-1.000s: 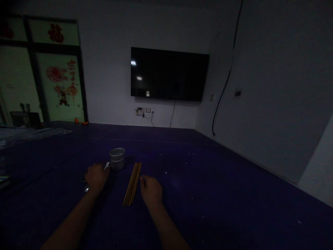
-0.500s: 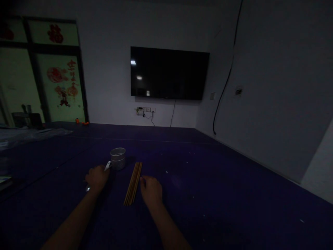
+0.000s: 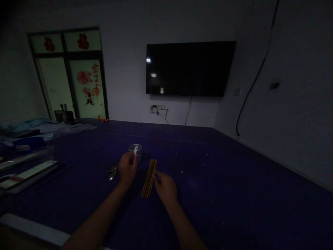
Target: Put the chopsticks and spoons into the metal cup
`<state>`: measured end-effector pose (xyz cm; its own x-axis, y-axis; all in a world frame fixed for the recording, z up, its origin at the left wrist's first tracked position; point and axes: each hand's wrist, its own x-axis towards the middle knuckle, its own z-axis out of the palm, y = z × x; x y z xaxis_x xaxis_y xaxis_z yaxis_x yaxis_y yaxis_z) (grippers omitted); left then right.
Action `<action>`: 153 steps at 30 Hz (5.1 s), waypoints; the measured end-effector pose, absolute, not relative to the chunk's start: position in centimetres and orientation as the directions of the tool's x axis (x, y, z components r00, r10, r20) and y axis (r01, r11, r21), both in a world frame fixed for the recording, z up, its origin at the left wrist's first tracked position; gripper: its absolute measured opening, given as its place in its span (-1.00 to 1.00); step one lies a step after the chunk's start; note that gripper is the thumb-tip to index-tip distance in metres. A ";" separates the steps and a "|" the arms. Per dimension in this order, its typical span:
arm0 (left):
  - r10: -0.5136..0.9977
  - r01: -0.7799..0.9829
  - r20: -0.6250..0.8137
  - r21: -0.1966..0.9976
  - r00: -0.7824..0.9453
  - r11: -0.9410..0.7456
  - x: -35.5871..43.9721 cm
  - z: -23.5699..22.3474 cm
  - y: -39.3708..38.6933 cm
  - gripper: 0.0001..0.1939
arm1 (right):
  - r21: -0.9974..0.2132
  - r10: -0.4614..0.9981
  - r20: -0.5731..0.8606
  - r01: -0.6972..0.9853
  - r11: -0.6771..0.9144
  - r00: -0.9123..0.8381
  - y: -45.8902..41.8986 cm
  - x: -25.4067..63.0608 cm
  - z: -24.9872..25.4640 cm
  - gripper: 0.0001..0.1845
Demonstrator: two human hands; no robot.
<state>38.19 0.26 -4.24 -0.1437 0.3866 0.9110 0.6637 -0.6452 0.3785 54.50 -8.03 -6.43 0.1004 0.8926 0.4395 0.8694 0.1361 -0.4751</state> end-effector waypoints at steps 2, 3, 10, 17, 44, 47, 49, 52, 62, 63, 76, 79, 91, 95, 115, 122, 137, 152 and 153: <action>0.332 0.570 0.943 0.288 -0.027 -0.770 40.0 -4.9 -0.9 -0.82 | -0.481 0.889 0.454 0.855 0.193 0.054 -7.8 54.5 -6.5 -0.61; 0.313 0.527 0.948 0.241 0.050 -0.815 40.9 -5.2 -1.4 -0.83 | -0.481 0.887 0.460 0.850 0.214 0.037 -7.7 54.5 -6.6 -0.60; 0.378 0.422 0.907 0.274 0.185 -0.864 43.2 -7.0 -3.2 -0.80 | -0.535 0.867 0.498 0.798 0.278 0.032 -7.4 54.7 -7.2 -0.66; 0.482 0.369 0.837 0.375 0.261 -0.851 43.1 -6.9 -3.3 -0.76 | -0.613 0.850 0.508 0.753 0.241 0.141 -7.5 54.6 -6.8 -0.65; 0.825 0.770 0.383 0.336 0.415 -0.543 42.2 -6.2 -1.8 -0.65 | -0.424 0.902 0.281 0.886 -0.189 0.327 -7.2 55.6 -7.2 -0.67; 0.798 0.757 0.378 0.291 0.470 -0.584 42.4 -6.0 -2.2 -0.71 | -0.404 0.903 0.260 0.888 -0.218 0.341 -7.3 55.4 -7.2 -0.69; 0.811 0.781 0.373 0.274 0.452 -0.561 42.4 -6.0 -2.2 -0.74 | -0.390 0.903 0.245 0.889 -0.241 0.353 -7.3 55.2 -7.1 -0.69; 0.859 0.836 0.362 0.283 0.361 -0.470 42.2 -6.0 -2.1 -0.71 | -0.369 0.901 0.226 0.888 -0.273 0.371 -7.4 55.0 -7.1 -0.69; 0.913 0.910 0.299 0.225 0.276 -0.349 41.3 -5.4 -1.3 -0.68 | -0.313 0.896 0.193 0.890 -0.331 0.401 -7.7 54.0 -6.9 -0.70; 0.917 0.914 0.295 0.220 0.270 -0.340 41.1 -5.3 -1.2 -0.67 | -0.309 0.901 0.188 0.894 -0.324 0.392 -7.6 53.9 -6.9 -0.70; 0.951 0.934 0.309 0.338 0.004 -0.114 39.4 -5.3 0.0 -0.49 | -0.272 0.929 0.187 0.925 -0.264 0.320 -7.7 53.8 -7.0 -0.70; 0.934 0.924 0.340 0.382 -0.107 -0.033 37.9 -5.1 0.8 -0.48 | -0.273 0.932 0.193 0.929 -0.249 0.307 -7.8 53.9 -7.2 -0.68; 0.880 0.956 0.431 0.282 -0.200 0.079 34.2 -6.4 3.8 -0.67 | -0.320 0.922 0.199 0.911 -0.260 0.333 -8.2 53.9 -6.6 -0.68; 0.902 0.951 0.378 0.294 -0.209 0.097 33.9 -6.4 4.2 -0.65 | -0.330 0.922 0.193 0.907 -0.260 0.335 -8.4 54.1 -6.6 -0.67; 0.914 0.930 0.326 0.345 -0.242 0.123 33.5 -6.3 4.5 -0.61 | -0.343 0.915 0.215 0.903 -0.257 0.342 -8.2 54.2 -6.9 -0.69; 0.923 0.926 0.278 0.341 -0.266 0.164 33.6 -5.9 4.4 -0.61 | -0.342 0.916 0.205 0.902 -0.263 0.345 -8.3 54.1 -6.8 -0.67; 0.896 0.936 0.370 0.332 -0.244 0.118 33.5 -5.7 3.9 -0.61 | -0.358 0.922 0.201 0.901 -0.247 0.332 -8.5 54.1 -6.6 -0.69; 0.668 0.861 0.678 0.497 -0.307 -0.109 34.0 -4.8 3.4 -0.59 | -0.338 0.929 0.178 0.907 -0.252 0.324 -8.2 54.1 -6.7 -0.69; 0.653 0.855 0.692 0.503 -0.308 -0.129 34.2 -4.7 3.2 -0.58 | -0.336 0.931 0.174 0.908 -0.250 0.320 -8.2 54.1 -6.7 -0.70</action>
